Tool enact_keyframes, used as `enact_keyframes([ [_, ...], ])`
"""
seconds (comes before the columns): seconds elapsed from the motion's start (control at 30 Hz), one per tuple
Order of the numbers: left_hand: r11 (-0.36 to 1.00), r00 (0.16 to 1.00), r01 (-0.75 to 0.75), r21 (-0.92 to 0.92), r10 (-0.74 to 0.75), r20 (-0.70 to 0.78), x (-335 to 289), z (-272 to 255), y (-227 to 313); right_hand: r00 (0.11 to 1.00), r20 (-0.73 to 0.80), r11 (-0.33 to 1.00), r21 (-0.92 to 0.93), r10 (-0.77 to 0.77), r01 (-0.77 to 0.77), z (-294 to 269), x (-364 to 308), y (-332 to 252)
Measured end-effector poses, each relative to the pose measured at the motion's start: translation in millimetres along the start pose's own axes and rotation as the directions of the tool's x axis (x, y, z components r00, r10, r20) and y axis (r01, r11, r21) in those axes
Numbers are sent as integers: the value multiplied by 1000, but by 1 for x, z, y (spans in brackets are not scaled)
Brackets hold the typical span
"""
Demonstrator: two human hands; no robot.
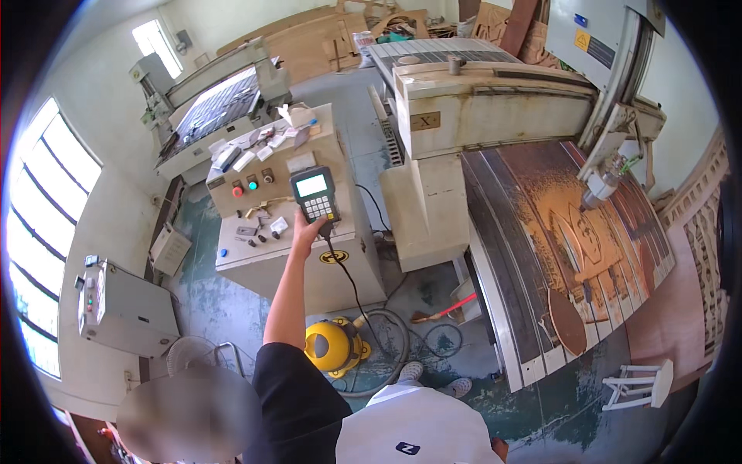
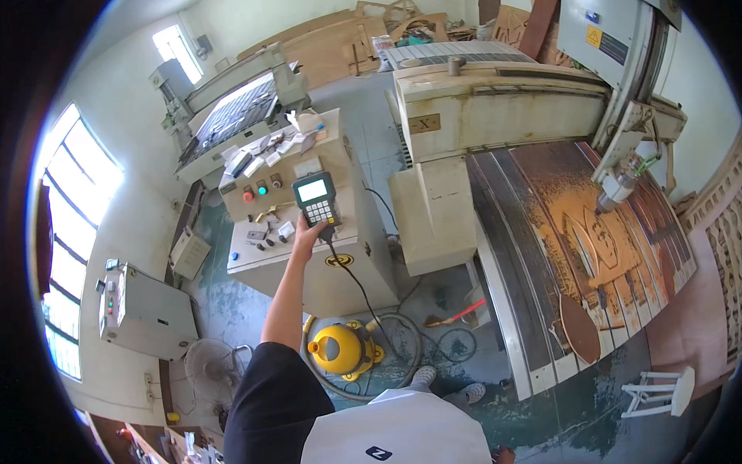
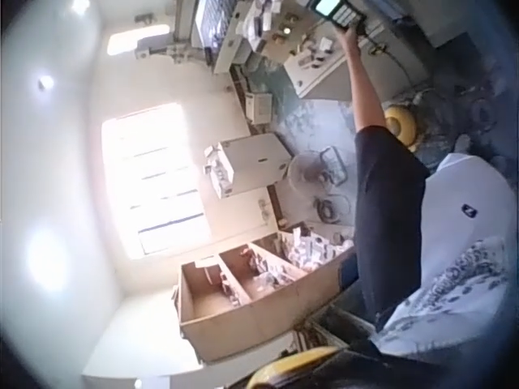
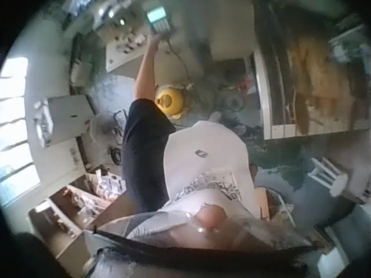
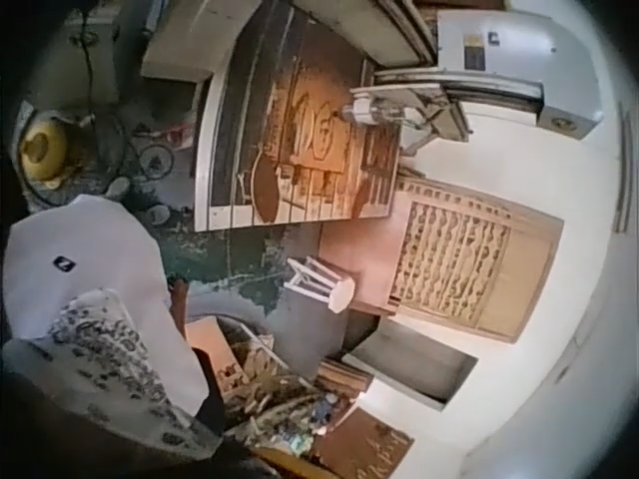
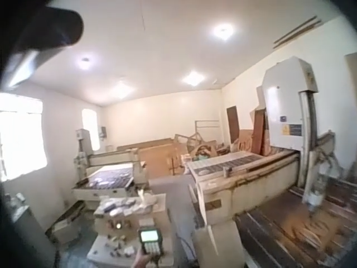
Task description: Operates a CNC machine and handles plywood sheets in a manufacturing environment.
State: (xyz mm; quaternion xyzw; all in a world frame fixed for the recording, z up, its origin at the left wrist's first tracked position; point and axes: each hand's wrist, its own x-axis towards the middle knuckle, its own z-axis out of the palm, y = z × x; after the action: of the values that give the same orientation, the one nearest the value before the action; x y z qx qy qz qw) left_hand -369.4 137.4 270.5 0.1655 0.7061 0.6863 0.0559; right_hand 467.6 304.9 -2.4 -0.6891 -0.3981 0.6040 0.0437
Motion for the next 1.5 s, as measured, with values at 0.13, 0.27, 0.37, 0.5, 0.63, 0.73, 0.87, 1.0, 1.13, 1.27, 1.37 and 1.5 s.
enact_keyframes([
  [0.13, 999, 997, 6, -38, -9, -71, -1, -6, 1, 1000, 20, 1000, -11, -7, 7, 4, 1, -7],
  [0.27, 998, 993, 6, -55, -12, -114, -1, 5, 6, 1000, 12, 1000, 4, -3, 3, 4, -7, -8],
  [0.37, 999, 992, 8, -49, -14, -129, -1, 5, 4, 1000, 10, 1000, 14, 1, -2, 5, -14, -8],
  [0.5, 1000, 994, 15, 8, -14, -107, 3, -1, 1, 1000, 11, 1000, 25, 7, -7, 7, -23, -10],
  [0.63, 1000, 994, 12, 0, -12, -113, 0, 1, 3, 1000, 12, 999, 40, 13, -13, 10, -29, -9],
  [0.73, 1000, 998, -10, 9, 10, -57, -7, 10, 14, 1000, 4, 998, 57, 19, -19, 10, -32, -5],
  [0.87, 988, 991, -35, 153, 54, -121, -7, 9, 13, 1000, 7, 997, 70, 25, -26, 13, -35, -2],
  [1.0, 903, 971, -97, 418, 179, -160, -8, 9, 12, 999, 1, 996, 86, 35, -35, 13, -40, 3],
  [1.13, 941, 981, -123, 315, 163, -102, 1, -15, -11, 999, 4, 995, 96, 40, -41, 17, -46, 0],
  [1.27, 983, 993, -11, -186, 32, 115, -3, -28, -7, 999, -11, 991, 125, 51, -50, 17, -49, 10],
  [1.37, 980, 987, 32, -194, -1, 159, -4, -31, -4, 998, -12, 989, 140, 58, -56, 19, -51, 14],
  [1.5, 980, 980, 18, -200, 22, 196, -4, -35, -4, 998, -10, 986, 155, 64, -61, 23, -52, 16],
])
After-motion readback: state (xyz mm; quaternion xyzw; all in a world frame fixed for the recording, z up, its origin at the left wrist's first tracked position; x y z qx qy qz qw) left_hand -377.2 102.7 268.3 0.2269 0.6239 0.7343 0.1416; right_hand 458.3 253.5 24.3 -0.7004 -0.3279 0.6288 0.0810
